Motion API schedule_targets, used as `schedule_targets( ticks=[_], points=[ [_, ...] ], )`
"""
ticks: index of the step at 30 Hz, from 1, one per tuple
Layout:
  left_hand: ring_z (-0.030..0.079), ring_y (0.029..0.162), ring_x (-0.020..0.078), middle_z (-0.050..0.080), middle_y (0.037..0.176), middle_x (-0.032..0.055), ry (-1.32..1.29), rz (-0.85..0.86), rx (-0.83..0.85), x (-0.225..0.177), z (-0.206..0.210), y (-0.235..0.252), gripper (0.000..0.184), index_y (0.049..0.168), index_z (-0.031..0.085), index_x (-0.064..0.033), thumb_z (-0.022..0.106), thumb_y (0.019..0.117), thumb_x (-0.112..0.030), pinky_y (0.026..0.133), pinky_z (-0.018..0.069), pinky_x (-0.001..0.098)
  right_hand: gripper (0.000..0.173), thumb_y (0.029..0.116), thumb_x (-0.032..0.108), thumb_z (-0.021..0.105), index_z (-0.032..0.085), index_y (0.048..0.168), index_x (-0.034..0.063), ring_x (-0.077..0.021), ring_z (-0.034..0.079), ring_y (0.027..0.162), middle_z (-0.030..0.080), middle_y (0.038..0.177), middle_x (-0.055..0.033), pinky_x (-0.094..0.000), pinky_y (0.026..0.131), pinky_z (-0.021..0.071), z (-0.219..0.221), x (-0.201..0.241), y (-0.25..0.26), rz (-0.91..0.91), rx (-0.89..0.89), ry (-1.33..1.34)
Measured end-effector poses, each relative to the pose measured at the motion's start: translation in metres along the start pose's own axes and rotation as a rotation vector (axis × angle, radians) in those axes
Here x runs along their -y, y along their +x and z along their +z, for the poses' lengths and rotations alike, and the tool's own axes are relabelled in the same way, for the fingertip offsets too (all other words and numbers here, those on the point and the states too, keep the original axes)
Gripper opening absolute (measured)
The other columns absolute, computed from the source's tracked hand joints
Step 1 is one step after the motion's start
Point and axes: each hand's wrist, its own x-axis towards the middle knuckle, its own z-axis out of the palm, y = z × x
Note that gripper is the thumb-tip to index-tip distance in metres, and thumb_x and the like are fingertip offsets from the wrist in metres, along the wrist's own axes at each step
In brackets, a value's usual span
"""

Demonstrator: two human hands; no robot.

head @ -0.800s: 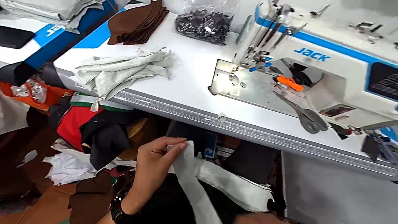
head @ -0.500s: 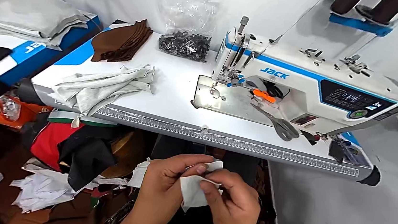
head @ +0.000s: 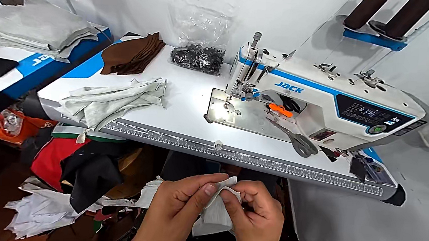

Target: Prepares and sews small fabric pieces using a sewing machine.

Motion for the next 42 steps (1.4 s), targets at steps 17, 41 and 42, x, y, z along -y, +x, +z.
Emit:
schedule_targets(
  ticks=[17,41,42],
  points=[
    [0.071,0.099,0.0073,0.075,0.116,0.0057,-0.158,-0.063,0.029,0.004,-0.001,-0.006,0.036,0.128,0.07,-0.001,0.049,0.1094,-0.023,0.086,0.0584,0.0227,0.018,0.0926,0.019,0.077,0.064,0.089,0.0061,0.004,0.051,0.055,0.058,0.065,0.0053,-0.0108,0.05,0.043,0.007,-0.002,0.001,0.118,-0.015,0.073],
    [0.071,0.071,0.0112,0.075,0.084,0.0065,-0.127,-0.105,-0.165,0.024,-0.005,0.006,0.015,0.102,0.078,-0.0053,0.07,0.0973,-0.017,0.067,0.062,0.0257,0.012,0.0934,0.014,0.075,0.078,0.097,0.0032,-0.0072,0.066,0.071,0.071,0.084,-0.0041,-0.0196,0.064,0.0578,0.002,-0.013,0.017,0.121,-0.018,0.141],
    [0.071,0.071,0.0126,0.074,0.083,0.0069,-0.118,-0.115,-0.181,0.026,-0.004,0.006,0.017,0.1,0.077,-0.0054,0.067,0.0997,-0.019,0.067,0.0626,0.0275,0.011,0.0925,0.013,0.076,0.077,0.095,0.0026,-0.0071,0.065,0.067,0.071,0.081,-0.0041,-0.0196,0.061,0.057,0.002,-0.014,0.017,0.138,-0.038,0.142]
  ],
)
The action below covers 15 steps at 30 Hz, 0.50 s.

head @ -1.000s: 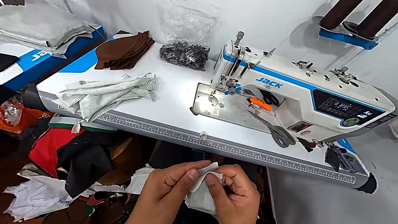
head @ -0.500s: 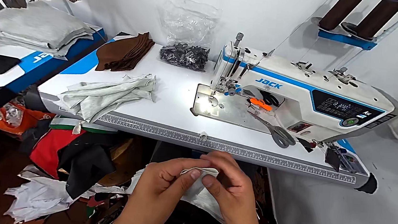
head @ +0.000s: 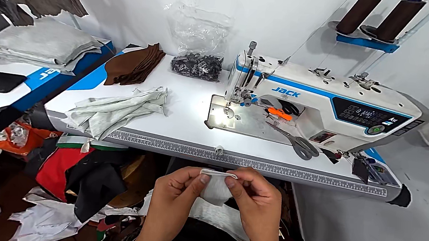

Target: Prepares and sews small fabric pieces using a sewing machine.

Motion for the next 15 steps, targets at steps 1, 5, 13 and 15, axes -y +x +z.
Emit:
schedule_targets(
  ticks=[1,5,13,15],
  points=[
    [0.071,0.07,0.0137,0.074,0.082,0.0074,0.007,0.001,-0.012,0.001,0.001,0.0,0.019,0.098,0.077,-0.0047,0.064,0.1011,-0.019,0.067,0.0629,0.0287,0.01,0.0916,0.013,0.077,0.075,0.092,0.0027,-0.007,0.065,0.065,0.07,0.079,-0.0037,-0.0196,0.058,0.0567,0.001,-0.001,0.0,0.01,-0.024,-0.01],
    [0.069,0.066,0.0082,0.074,0.08,0.0033,0.101,0.106,-0.078,0.006,0.01,0.0,0.016,0.095,0.078,-0.0036,0.067,0.0985,-0.014,0.062,0.0599,0.022,0.009,0.0882,0.011,0.077,0.074,0.085,0.0038,-0.0051,0.063,0.061,0.069,0.074,-0.0013,-0.0181,0.053,0.0543,0.006,-0.006,-0.003,-0.042,-0.11,-0.155],
    [0.074,0.085,0.0123,0.077,0.097,0.0064,0.275,0.36,-0.13,0.014,0.019,-0.002,0.01,0.095,0.079,-0.0043,0.074,0.0933,-0.013,0.074,0.0633,0.0233,0.008,0.0828,0.009,0.079,0.076,0.085,0.0023,-0.0006,0.061,0.061,0.068,0.077,-0.0003,-0.0134,0.051,0.0526,0.018,-0.008,-0.01,-0.265,-0.187,-0.393],
    [0.073,0.087,0.0124,0.076,0.098,0.0057,0.309,0.378,-0.144,0.014,0.019,-0.002,0.01,0.094,0.079,-0.0057,0.075,0.0931,-0.015,0.075,0.0629,0.0232,0.008,0.0838,0.008,0.078,0.077,0.088,0.0015,-0.0014,0.063,0.064,0.07,0.08,-0.0016,-0.0138,0.052,0.0535,0.019,-0.006,-0.011,-0.237,-0.162,-0.352]
  ],
)
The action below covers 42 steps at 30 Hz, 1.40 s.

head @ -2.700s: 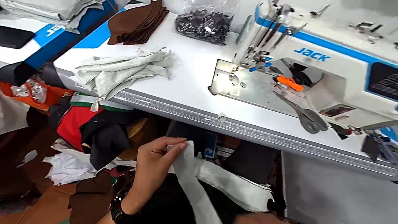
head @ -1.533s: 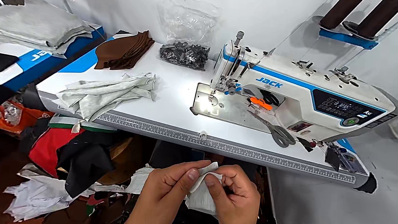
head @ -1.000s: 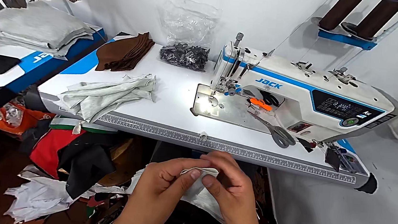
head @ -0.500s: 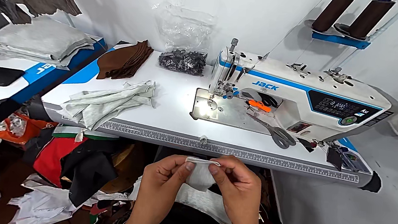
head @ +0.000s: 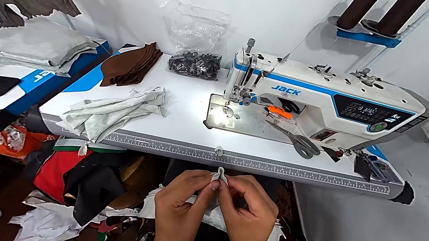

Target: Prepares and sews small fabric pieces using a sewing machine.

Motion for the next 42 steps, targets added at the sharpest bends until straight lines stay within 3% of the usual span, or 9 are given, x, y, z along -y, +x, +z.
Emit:
schedule_targets(
  ticks=[10,15,20,24,28,31,36,39,42],
  points=[
    [0.073,0.088,0.0107,0.076,0.099,0.0049,0.049,0.006,0.001,0.0,-0.002,0.0,0.011,0.094,0.08,-0.0057,0.074,0.0936,-0.015,0.075,0.0625,0.0215,0.011,0.0867,0.006,0.075,0.079,0.095,-0.0001,-0.0039,0.068,0.07,0.074,0.088,-0.0052,-0.0158,0.055,0.0572,-0.003,0.006,-0.002,0.031,0.057,0.056],
    [0.072,0.091,0.0096,0.076,0.102,0.0051,0.122,0.029,0.029,-0.001,-0.004,0.0,0.011,0.095,0.08,-0.0057,0.075,0.0932,-0.016,0.077,0.0617,0.02,0.014,0.0884,0.004,0.07,0.078,0.098,-0.002,-0.0062,0.072,0.077,0.076,0.096,-0.0083,-0.0183,0.062,0.0615,-0.003,0.009,-0.002,0.038,0.111,0.038],
    [0.07,0.104,0.0105,0.074,0.111,0.0079,0.327,0.119,0.091,-0.001,-0.004,-0.005,0.023,0.105,0.078,-0.0046,0.078,0.0913,-0.022,0.089,0.0592,0.022,0.03,0.0989,0.001,0.05,0.069,0.119,-0.0104,-0.0133,0.075,0.089,0.075,0.109,-0.0136,-0.0278,0.07,0.0656,-0.022,0.022,0.006,0.276,0.365,0.266],
    [0.072,0.099,0.0094,0.076,0.106,0.0057,0.268,0.103,0.06,0.0,-0.006,-0.002,0.013,0.101,0.08,-0.0059,0.073,0.0947,-0.016,0.086,0.0604,0.0208,0.034,0.1046,0.005,0.046,0.066,0.13,-0.0064,-0.0158,0.076,0.097,0.075,0.118,-0.0112,-0.0308,0.071,0.0663,-0.041,0.029,0.024,0.419,0.569,0.312],
    [0.073,0.086,0.0109,0.076,0.098,0.0039,-0.082,-0.155,0.137,-0.005,-0.014,0.009,0.014,0.096,0.08,-0.0073,0.071,0.0961,-0.017,0.075,0.0629,0.0231,0.02,0.0988,0.026,0.067,0.076,0.111,0.0118,-0.0066,0.072,0.081,0.076,0.098,0.0027,-0.0224,0.058,0.0588,-0.051,0.017,0.044,0.271,0.519,0.076],
    [0.073,0.083,0.0118,0.076,0.096,0.0052,-0.187,-0.234,0.174,-0.006,-0.016,0.012,0.016,0.097,0.08,-0.0061,0.07,0.0971,-0.019,0.073,0.0626,0.0234,0.035,0.089,0.047,0.077,0.074,0.116,0.025,-0.0049,0.068,0.083,0.07,0.099,0.0088,-0.0196,0.058,0.056,-0.048,0.007,0.061,0.238,0.575,-0.001],
    [0.07,0.077,0.0092,0.074,0.089,0.0053,-0.352,-0.358,0.176,-0.003,-0.012,0.012,0.017,0.1,0.077,-0.0032,0.067,0.0995,-0.017,0.071,0.0599,0.0226,0.012,0.0947,0.027,0.075,0.079,0.094,0.0157,-0.0059,0.062,0.066,0.068,0.08,0.0044,-0.019,0.055,0.0519,-0.03,0.005,0.073,0.21,0.612,0.143],
    [0.072,0.076,0.0157,0.073,0.086,0.0104,-0.491,-0.457,0.205,0.003,-0.01,0.009,0.019,0.102,0.072,0.0003,0.064,0.1016,-0.017,0.072,0.0628,0.0297,0.011,0.0951,0.023,0.074,0.078,0.095,0.013,-0.0068,0.063,0.064,0.07,0.079,0.0029,-0.0195,0.055,0.0532,-0.023,0.003,0.078,0.235,0.56,0.165],
    [0.069,0.07,0.0121,0.071,0.081,0.0065,-0.395,-0.414,0.168,0.015,-0.013,0.017,0.021,0.097,0.072,-0.0028,0.059,0.1039,-0.018,0.066,0.0604,0.0266,0.012,0.0968,0.024,0.072,0.077,0.096,0.0127,-0.0066,0.063,0.062,0.07,0.077,0.0024,-0.0195,0.054,0.0527,-0.013,-0.009,0.083,0.267,0.537,0.18]
  ],
)
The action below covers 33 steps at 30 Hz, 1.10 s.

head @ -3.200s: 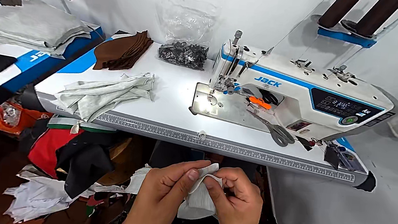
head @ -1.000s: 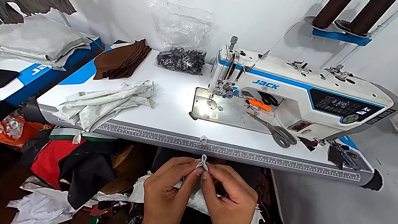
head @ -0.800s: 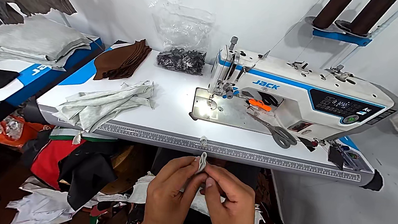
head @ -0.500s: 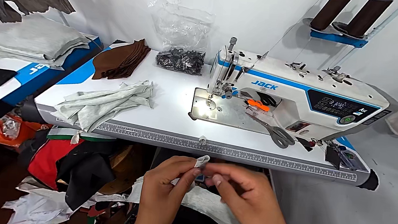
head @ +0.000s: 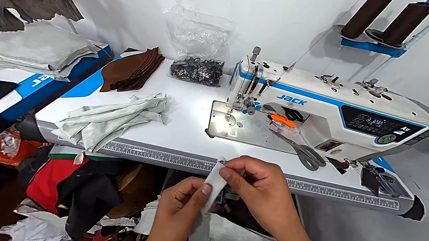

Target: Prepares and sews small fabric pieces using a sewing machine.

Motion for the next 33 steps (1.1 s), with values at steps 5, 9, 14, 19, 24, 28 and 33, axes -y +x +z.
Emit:
schedule_targets(
  ticks=[5,9,14,19,24,28,33],
  points=[
    [0.056,0.059,-0.0014,0.066,0.075,-0.0094,0.717,0.301,0.048,0.002,-0.03,0.081,0.023,0.096,0.074,-0.0153,0.058,0.1033,-0.03,0.052,0.0484,0.0174,0.014,0.1013,0.019,0.064,0.076,0.103,0.0107,-0.007,0.066,0.064,0.074,0.082,0.0009,-0.0206,0.054,0.054,-0.012,-0.038,0.041,0.134,0.014,-0.012],
    [0.058,0.06,0.0079,0.064,0.073,-0.0054,1.037,0.219,0.254,0.024,-0.023,0.164,0.024,0.088,0.074,-0.016,0.061,0.1014,-0.031,0.054,0.0506,0.0326,0.015,0.1002,0.026,0.067,0.077,0.098,0.0145,-0.0087,0.067,0.082,0.072,0.096,0.0025,-0.0287,0.067,0.0564,-0.026,-0.105,0.082,0.159,-0.08,-0.265],
    [0.064,0.089,0.025,0.066,0.09,0.0066,1.195,0.211,0.428,0.083,-0.005,0.223,0.025,0.081,0.073,-0.0082,0.066,0.097,-0.026,0.075,0.0559,0.0452,0.022,0.0937,0.034,0.072,0.079,0.088,0.0137,-0.0285,0.061,0.116,0.069,0.117,-0.0077,-0.054,0.095,0.0497,-0.045,-0.178,0.123,0.203,-0.057,-0.581],
    [0.058,0.099,0.023,0.06,0.093,0.0026,1.305,0.199,0.484,0.111,-0.004,0.247,0.027,0.071,0.066,-0.0143,0.064,0.0929,-0.03,0.08,0.0501,0.0406,0.031,0.0869,0.043,0.074,0.068,0.071,0.0167,-0.0226,0.063,0.083,0.063,0.074,-0.0008,-0.0514,0.081,0.0501,-0.051,-0.203,0.136,0.202,-0.003,-0.766],
    [0.057,0.104,0.0224,0.059,0.094,0.0002,1.305,0.255,0.425,0.121,-0.011,0.251,0.024,0.071,0.066,-0.0174,0.061,0.0886,-0.033,0.082,0.0476,0.0426,0.03,0.0886,0.044,0.071,0.072,0.077,0.0163,-0.0185,0.065,0.081,0.066,0.077,0.0,-0.0529,0.083,0.0478,-0.051,-0.213,0.137,0.182,0.015,-0.778],
    [0.056,0.106,0.0214,0.059,0.096,-0.0003,1.267,0.264,0.404,0.124,-0.013,0.252,0.022,0.071,0.067,-0.018,0.06,0.0876,-0.031,0.083,0.0465,0.0433,0.031,0.0904,0.046,0.071,0.075,0.094,0.0155,-0.0206,0.068,0.095,0.071,0.091,-0.0031,-0.0546,0.089,0.0515,-0.051,-0.214,0.137,0.27,0.052,-0.77],
    [0.055,0.114,0.0219,0.059,0.103,-0.0011,1.292,0.282,0.385,0.124,-0.011,0.25,0.02,0.074,0.068,-0.0203,0.061,0.0877,-0.032,0.09,0.0467,0.0444,0.028,0.0863,0.04,0.075,0.075,0.094,0.0135,-0.0216,0.069,0.091,0.071,0.09,-0.0061,-0.049,0.08,0.056,-0.049,-0.212,0.137,0.285,0.035,-0.812]
  ],
)
